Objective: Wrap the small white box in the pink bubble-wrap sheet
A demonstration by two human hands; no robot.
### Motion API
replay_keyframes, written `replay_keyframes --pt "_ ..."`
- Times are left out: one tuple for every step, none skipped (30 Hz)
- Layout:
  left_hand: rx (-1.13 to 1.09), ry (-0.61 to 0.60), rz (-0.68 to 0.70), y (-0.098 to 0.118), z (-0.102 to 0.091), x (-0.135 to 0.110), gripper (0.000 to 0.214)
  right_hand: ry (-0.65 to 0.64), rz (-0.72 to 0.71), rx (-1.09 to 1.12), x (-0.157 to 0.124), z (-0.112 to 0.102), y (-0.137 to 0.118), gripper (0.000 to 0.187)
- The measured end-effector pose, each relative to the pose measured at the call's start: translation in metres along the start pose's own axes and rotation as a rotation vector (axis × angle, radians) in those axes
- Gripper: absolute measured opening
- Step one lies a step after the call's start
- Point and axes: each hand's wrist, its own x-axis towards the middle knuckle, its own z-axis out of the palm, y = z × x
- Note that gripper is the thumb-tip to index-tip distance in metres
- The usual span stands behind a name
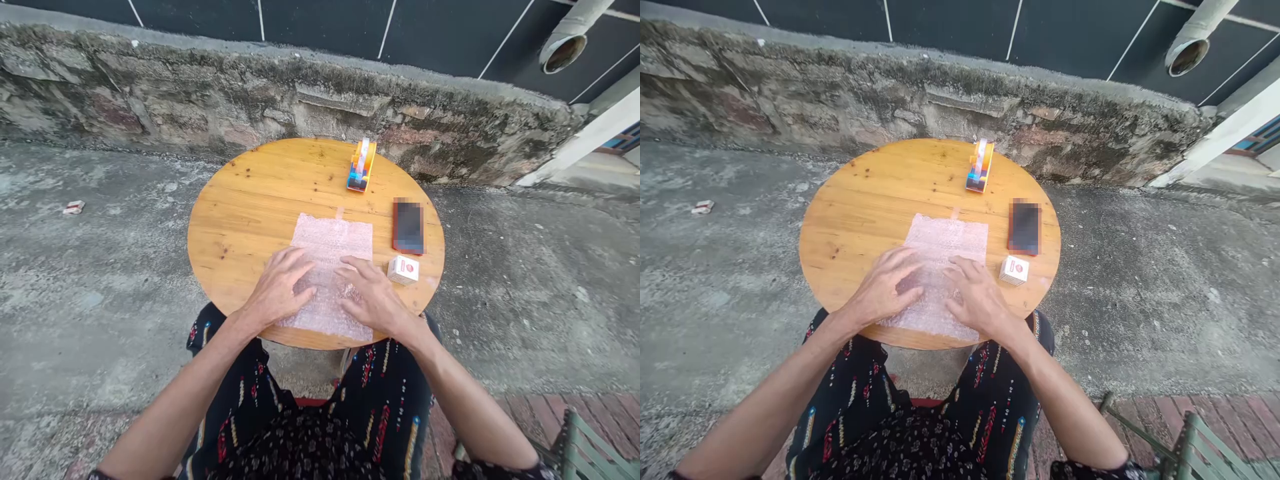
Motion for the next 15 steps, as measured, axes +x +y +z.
replay_keyframes --pt "-0.001 -0.049 0.018 -0.001 0.001 0.002 0.042 -0.060 -0.015 -0.016 0.008 0.006 -0.002 0.054" --pt "0.000 -0.088 0.033 -0.003 0.001 0.004 0.043 -0.109 -0.022 -0.034 0.015 0.010 -0.003 0.059" --pt "0.004 -0.113 0.045 -0.005 0.002 0.004 0.043 -0.143 -0.020 -0.051 0.019 0.013 -0.003 0.062" --pt "0.007 -0.127 0.050 -0.007 0.003 0.003 0.044 -0.164 -0.012 -0.068 0.020 0.014 -0.002 0.062" --pt "0.009 -0.130 0.049 -0.009 0.004 0.002 0.044 -0.175 0.001 -0.086 0.018 0.015 0.000 0.061" --pt "0.007 -0.127 0.045 -0.011 0.005 0.000 0.044 -0.174 0.021 -0.103 0.013 0.014 0.003 0.059" --pt "0.003 -0.122 0.039 -0.012 0.005 -0.002 0.043 -0.166 0.046 -0.117 0.006 0.013 0.005 0.057" --pt "-0.001 -0.116 0.033 -0.013 0.006 -0.003 0.043 -0.152 0.076 -0.130 -0.002 0.011 0.008 0.056" --pt "-0.006 -0.107 0.029 -0.014 0.006 -0.005 0.043 -0.135 0.107 -0.142 -0.012 0.009 0.011 0.054" --pt "-0.012 -0.098 0.028 -0.014 0.007 -0.006 0.043 -0.121 0.132 -0.148 -0.022 0.008 0.013 0.051" --pt "-0.018 -0.089 0.028 -0.014 0.007 -0.006 0.042 -0.111 0.149 -0.151 -0.032 0.007 0.014 0.049" --pt "-0.025 -0.081 0.029 -0.014 0.007 -0.006 0.042 -0.102 0.163 -0.153 -0.041 0.006 0.015 0.047" --pt "-0.030 -0.076 0.030 -0.015 0.007 -0.005 0.042 -0.090 0.176 -0.153 -0.049 0.005 0.014 0.044" --pt "-0.033 -0.075 0.031 -0.015 0.007 -0.004 0.042 -0.067 0.191 -0.150 -0.055 0.004 0.012 0.041" --pt "-0.034 -0.076 0.033 -0.016 0.007 -0.003 0.042 -0.030 0.208 -0.138 -0.058 0.002 0.009 0.036"
